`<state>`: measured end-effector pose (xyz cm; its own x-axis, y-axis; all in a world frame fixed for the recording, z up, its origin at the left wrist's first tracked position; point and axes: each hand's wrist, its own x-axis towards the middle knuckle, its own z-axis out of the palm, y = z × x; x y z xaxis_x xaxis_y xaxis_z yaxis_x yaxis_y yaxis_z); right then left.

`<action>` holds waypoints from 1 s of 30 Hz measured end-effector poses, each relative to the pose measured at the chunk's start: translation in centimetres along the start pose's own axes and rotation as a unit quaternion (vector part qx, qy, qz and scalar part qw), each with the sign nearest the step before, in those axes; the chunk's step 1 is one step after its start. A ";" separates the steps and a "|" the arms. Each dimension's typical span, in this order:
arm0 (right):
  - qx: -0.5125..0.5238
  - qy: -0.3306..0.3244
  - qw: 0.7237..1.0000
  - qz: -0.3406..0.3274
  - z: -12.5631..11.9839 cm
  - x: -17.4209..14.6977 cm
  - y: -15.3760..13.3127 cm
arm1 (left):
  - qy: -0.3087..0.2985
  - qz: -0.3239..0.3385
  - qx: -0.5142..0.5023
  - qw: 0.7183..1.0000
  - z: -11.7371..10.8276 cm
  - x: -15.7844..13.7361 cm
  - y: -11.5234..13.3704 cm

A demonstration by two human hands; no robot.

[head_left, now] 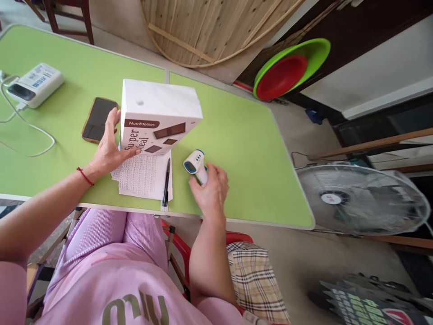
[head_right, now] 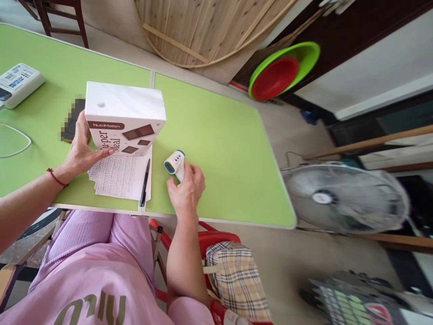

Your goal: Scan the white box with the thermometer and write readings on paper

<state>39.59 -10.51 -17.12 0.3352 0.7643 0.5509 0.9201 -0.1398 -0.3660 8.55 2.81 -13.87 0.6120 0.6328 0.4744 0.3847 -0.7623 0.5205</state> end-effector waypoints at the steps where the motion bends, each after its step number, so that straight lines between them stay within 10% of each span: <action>1: -0.022 -0.028 0.999 0.023 -0.1 0.0 0.3 | 0.037 -0.028 -0.016 0.999 0.2 0.0 -0.1; 7: -0.077 -0.157 0.979 0.106 -1.2 0.2 -0.6 | 0.129 -0.113 -0.105 0.980 1.1 0.4 -0.8; 14: 0.162 -0.086 0.957 0.223 -2.4 -0.3 -3.9 | 0.186 -0.117 -0.183 0.958 1.2 0.1 -0.6; 23: 0.585 -0.228 0.737 0.250 -5.1 -5.0 -11.4 | 0.201 -0.109 -0.234 0.945 -0.1 0.2 2.7; 30: 0.624 -0.230 0.684 0.301 -3.6 -5.3 -13.3 | 0.165 -0.148 -0.193 0.956 -0.4 0.1 3.1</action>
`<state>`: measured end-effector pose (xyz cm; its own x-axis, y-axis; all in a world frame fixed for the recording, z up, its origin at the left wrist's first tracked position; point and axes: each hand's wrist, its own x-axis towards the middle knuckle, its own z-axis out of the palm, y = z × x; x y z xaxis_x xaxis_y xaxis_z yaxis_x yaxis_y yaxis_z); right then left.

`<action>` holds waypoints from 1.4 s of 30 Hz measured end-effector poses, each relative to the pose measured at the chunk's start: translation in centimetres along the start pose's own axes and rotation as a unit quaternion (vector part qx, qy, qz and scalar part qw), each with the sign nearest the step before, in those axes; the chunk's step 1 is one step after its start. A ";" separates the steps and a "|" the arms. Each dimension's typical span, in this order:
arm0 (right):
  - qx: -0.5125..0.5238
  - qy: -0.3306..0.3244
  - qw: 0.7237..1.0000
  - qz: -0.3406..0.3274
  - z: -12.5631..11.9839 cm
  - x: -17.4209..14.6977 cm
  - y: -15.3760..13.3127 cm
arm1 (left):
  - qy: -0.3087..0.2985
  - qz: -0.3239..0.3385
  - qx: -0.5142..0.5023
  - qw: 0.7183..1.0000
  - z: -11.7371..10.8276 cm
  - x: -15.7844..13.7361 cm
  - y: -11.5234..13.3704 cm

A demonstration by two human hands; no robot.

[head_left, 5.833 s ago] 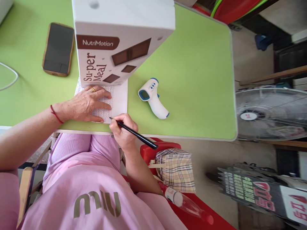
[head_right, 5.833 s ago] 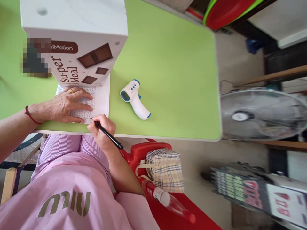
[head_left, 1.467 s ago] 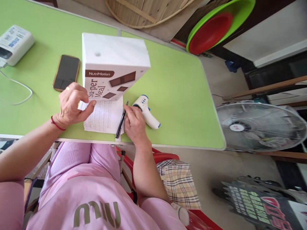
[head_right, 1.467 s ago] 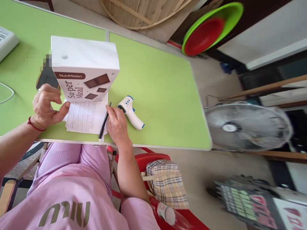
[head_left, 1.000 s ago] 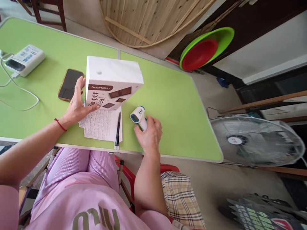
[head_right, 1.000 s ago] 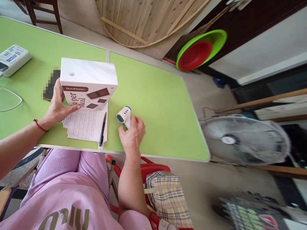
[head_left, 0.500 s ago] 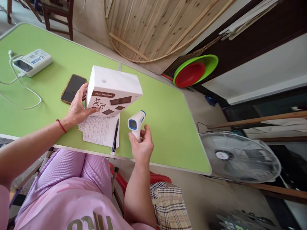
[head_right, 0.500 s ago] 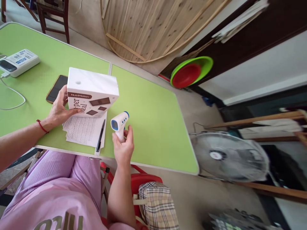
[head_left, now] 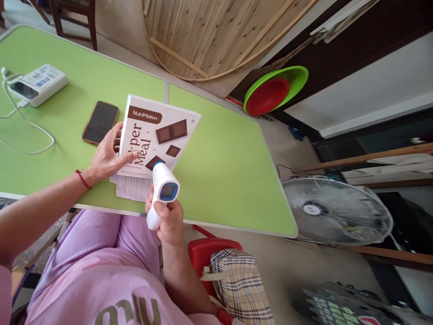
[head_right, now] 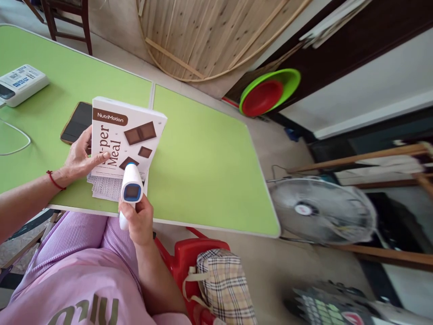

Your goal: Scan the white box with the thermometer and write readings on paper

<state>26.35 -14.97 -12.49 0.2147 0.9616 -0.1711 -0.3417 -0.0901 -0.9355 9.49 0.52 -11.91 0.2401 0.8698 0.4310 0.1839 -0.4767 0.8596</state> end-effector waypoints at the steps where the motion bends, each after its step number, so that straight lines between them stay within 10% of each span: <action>1: 0.005 0.003 1.000 0.002 0.1 0.2 0.0 | -0.003 0.000 0.004 1.000 -0.1 0.1 0.1; 42: -0.026 -0.001 0.999 0.028 -0.2 1.0 1.3 | -0.108 -0.028 -0.031 0.993 -1.4 0.9 0.2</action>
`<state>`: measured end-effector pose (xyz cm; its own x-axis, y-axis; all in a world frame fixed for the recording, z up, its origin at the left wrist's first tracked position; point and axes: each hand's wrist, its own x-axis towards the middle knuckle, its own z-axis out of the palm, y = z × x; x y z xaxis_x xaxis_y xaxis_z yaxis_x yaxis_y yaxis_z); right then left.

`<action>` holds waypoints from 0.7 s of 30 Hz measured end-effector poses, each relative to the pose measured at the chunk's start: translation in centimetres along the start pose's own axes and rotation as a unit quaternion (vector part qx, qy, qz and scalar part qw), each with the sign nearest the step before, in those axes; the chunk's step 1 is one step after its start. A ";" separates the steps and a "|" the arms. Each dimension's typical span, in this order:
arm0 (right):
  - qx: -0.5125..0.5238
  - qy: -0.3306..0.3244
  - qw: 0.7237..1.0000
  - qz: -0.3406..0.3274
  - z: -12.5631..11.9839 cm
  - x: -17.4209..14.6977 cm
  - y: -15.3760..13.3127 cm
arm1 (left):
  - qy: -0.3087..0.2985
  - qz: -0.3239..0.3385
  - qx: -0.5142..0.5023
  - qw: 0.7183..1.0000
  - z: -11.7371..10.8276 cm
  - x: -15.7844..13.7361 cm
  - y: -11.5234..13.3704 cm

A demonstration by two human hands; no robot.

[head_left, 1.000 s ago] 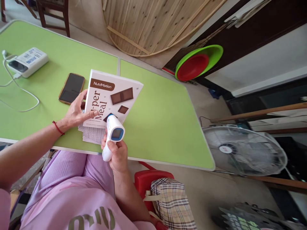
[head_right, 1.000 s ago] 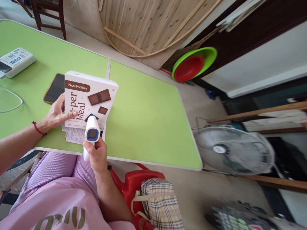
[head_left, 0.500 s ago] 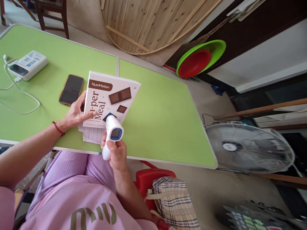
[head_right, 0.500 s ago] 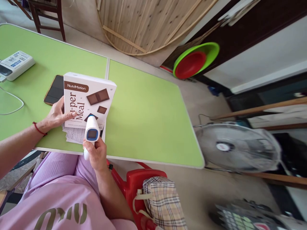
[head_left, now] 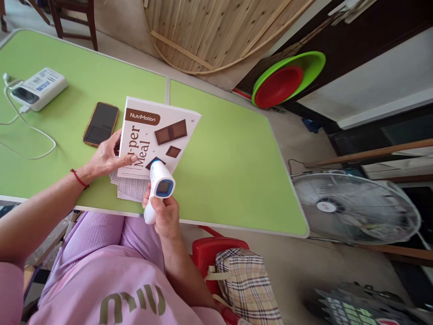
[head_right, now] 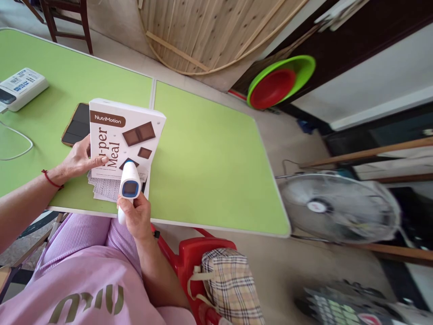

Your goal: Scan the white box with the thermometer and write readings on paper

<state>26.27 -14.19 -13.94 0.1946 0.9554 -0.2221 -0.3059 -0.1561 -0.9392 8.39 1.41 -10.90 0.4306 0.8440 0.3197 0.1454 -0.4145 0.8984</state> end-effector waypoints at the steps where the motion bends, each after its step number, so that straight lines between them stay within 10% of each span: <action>1: -0.003 0.001 1.000 0.001 0.0 0.0 0.0 | -0.002 0.001 0.001 1.000 0.0 0.0 0.0; 12: -0.006 0.000 1.000 -0.003 0.3 -0.1 -0.3 | 0.004 0.044 0.142 0.989 -1.2 0.4 -2.0; 21: -0.002 -0.008 1.000 -0.009 0.3 0.0 -0.8 | 0.025 0.002 0.038 0.999 -0.4 0.0 -1.1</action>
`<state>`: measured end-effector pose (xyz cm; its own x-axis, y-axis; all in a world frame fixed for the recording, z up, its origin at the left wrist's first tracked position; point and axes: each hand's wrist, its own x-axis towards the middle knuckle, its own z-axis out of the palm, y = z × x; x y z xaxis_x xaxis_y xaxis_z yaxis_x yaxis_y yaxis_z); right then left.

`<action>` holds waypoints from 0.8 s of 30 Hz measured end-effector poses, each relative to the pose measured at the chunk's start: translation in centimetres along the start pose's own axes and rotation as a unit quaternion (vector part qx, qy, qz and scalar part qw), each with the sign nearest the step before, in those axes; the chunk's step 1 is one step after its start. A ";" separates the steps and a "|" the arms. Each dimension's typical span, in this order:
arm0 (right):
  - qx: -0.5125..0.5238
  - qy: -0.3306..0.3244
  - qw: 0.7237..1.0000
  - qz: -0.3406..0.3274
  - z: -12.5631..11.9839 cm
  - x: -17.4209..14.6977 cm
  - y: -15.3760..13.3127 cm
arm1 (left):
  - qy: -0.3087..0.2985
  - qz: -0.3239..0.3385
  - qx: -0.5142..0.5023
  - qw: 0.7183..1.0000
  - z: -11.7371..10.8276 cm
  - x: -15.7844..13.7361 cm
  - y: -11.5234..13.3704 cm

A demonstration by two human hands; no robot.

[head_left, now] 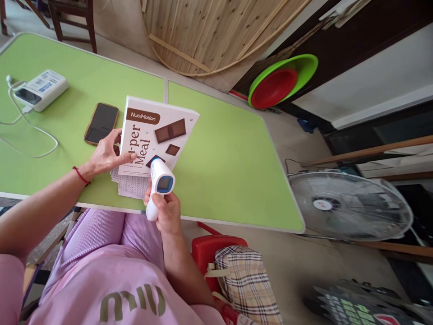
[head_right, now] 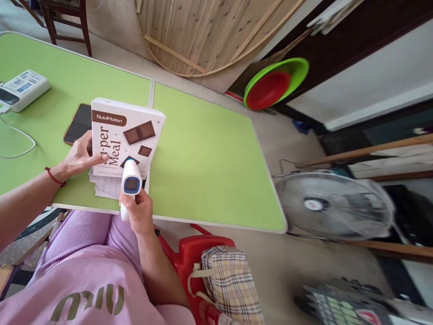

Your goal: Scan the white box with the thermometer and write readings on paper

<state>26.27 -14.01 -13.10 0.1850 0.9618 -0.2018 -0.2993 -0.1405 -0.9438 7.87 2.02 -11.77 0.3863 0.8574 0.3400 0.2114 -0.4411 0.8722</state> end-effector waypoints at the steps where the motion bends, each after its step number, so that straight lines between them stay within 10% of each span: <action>1: 0.000 -0.003 1.000 -0.003 0.0 0.0 -0.1 | 0.007 0.004 -0.014 1.000 0.1 0.0 0.1; 13: -0.106 0.086 0.980 -0.146 -2.0 0.9 -2.6 | 0.067 0.062 0.007 0.996 0.4 0.3 -0.7; 17: -0.314 0.209 0.897 -0.232 -6.6 2.6 -3.1 | 0.077 0.062 0.061 0.993 0.5 0.4 -2.0; 24: -0.612 0.206 0.744 -0.173 -12.7 5.1 -1.7 | 0.063 0.054 0.100 0.991 0.7 0.9 -3.8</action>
<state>39.63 -11.89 -15.85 0.4001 0.8715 0.2836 0.8624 -0.2533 -0.4383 8.03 4.29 -15.07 0.3037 0.8229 0.4802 0.3539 -0.5654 0.7450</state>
